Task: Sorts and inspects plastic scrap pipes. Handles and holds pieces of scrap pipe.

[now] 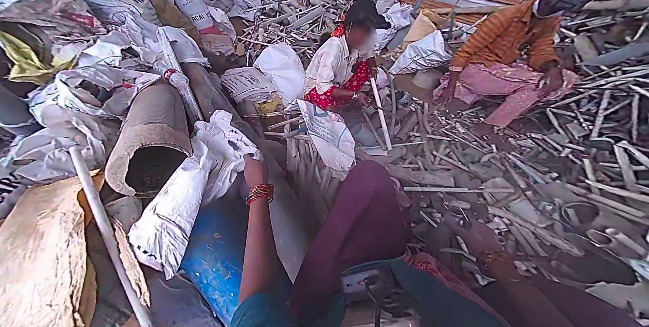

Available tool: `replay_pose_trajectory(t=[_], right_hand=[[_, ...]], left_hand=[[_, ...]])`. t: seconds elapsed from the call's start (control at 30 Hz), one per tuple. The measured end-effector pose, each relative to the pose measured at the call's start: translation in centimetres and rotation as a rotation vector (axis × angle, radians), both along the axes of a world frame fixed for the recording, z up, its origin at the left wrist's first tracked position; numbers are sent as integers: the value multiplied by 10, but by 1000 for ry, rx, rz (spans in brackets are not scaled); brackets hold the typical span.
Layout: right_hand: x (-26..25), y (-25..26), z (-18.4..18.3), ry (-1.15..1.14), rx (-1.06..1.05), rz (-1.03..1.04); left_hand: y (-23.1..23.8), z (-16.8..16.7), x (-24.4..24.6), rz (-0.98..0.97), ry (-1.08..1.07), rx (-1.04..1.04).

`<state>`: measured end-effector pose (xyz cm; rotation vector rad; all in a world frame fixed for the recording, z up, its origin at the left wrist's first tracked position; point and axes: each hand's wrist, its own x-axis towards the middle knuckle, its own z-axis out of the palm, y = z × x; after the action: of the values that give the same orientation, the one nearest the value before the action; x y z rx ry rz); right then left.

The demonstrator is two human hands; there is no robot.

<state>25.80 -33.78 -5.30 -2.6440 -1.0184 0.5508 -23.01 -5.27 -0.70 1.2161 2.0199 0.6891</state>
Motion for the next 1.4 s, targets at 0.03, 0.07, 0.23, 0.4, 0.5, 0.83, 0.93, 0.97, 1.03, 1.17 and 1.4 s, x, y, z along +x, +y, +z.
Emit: replay_pose_trajectory(t=[0.03, 0.07, 0.23, 0.4, 0.5, 0.83, 0.93, 0.97, 1.03, 1.17, 1.4], right_hand=[[1, 1, 1, 3, 28, -12], [3, 2, 0, -9, 78, -24], [0, 15, 38, 90, 238, -161], [22, 30, 84, 139, 373, -232], [34, 34, 98, 52, 450, -209], [12, 28, 40, -247, 746, 323], [35, 30, 49, 65, 594, 140], [45, 33, 52, 149, 517, 64], [63, 38, 49, 285, 412, -57], [71, 50, 44, 364, 478, -99], [72, 67, 46, 283, 281, 92]], left_hand=[[1, 5, 15, -75, -24, 8], [3, 11, 32, -148, -49, 22], [8, 43, 146, -583, -147, 157], [-26, 87, 276, -1062, -314, 142], [-54, 95, 346, -1281, -388, -114], [-94, 11, 432, -883, -1005, -546], [-83, 3, 434, -788, -969, -540], [-79, 3, 435, -793, -955, -543], [-75, 4, 436, -846, -901, -538], [-79, -2, 442, -991, -773, -532], [-80, -13, 442, -1177, -685, -470]])
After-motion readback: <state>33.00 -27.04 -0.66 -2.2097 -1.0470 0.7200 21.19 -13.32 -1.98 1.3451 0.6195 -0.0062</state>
